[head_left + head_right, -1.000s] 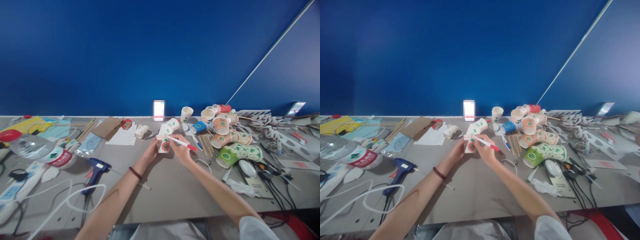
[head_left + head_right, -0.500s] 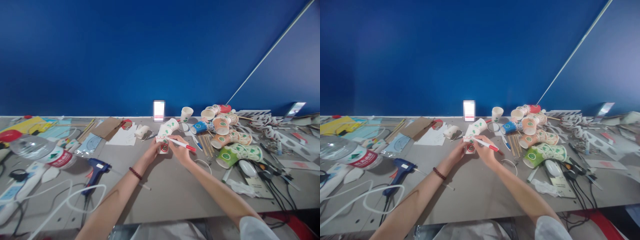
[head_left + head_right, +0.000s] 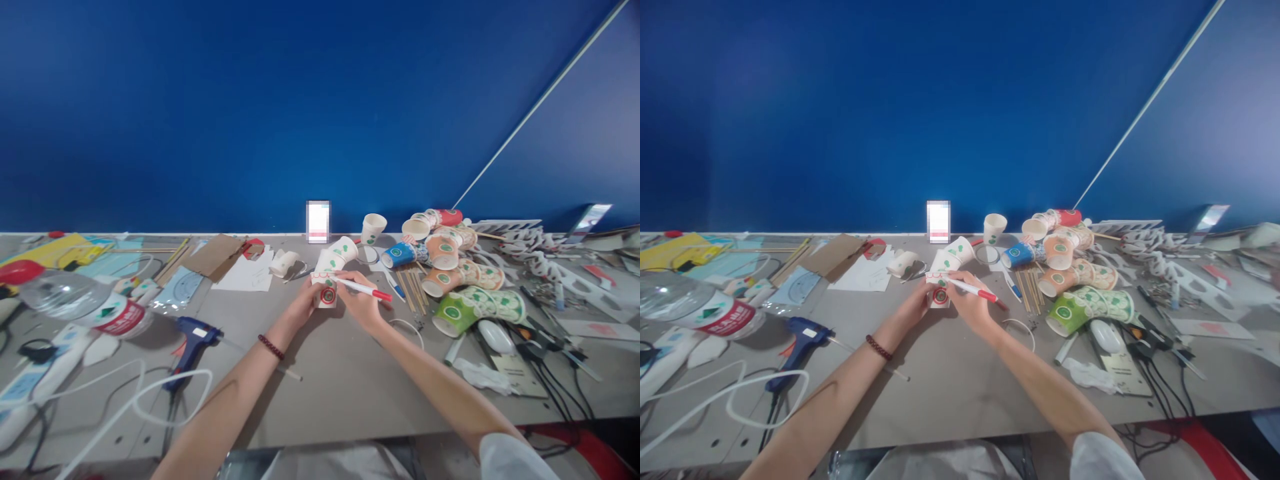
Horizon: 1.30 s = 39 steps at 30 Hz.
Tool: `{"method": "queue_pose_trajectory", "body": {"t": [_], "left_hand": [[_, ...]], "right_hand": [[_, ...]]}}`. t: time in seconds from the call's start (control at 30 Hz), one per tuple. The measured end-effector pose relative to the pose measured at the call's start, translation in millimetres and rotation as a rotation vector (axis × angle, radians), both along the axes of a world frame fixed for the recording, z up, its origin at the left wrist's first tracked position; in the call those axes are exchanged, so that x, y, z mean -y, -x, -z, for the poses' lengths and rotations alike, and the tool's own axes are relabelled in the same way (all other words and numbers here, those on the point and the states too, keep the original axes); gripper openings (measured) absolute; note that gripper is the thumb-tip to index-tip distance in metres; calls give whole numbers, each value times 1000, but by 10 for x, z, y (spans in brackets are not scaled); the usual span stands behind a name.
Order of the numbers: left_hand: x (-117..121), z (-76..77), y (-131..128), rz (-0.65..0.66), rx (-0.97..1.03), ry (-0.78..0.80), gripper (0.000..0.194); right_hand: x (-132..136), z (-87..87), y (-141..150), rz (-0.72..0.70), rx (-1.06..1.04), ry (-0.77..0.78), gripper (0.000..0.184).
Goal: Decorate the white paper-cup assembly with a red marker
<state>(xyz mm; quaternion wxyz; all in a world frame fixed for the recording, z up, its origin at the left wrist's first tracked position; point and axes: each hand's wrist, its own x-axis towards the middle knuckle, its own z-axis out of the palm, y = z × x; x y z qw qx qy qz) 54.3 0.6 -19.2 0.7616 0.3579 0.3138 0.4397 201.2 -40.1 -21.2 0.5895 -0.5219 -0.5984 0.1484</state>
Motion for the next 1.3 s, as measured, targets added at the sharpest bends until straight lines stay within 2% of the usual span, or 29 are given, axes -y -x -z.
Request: {"method": "queue_pose_trajectory", "body": {"t": [0.3, 0.7, 0.93, 1.3], "left_hand": [[6, -6, 5, -11, 23, 31, 35], [-14, 17, 10, -2, -44, -29, 32], [-15, 33, 12, -12, 9, 1, 31], [-11, 17, 23, -5, -19, -5, 39]], "right_hand": [[7, -9, -11, -7, 16, -2, 7], [-9, 2, -25, -16, -3, -3, 6], [-18, -13, -24, -24, -49, -8, 5], [-21, -35, -23, -13, -75, 8, 5]]}}
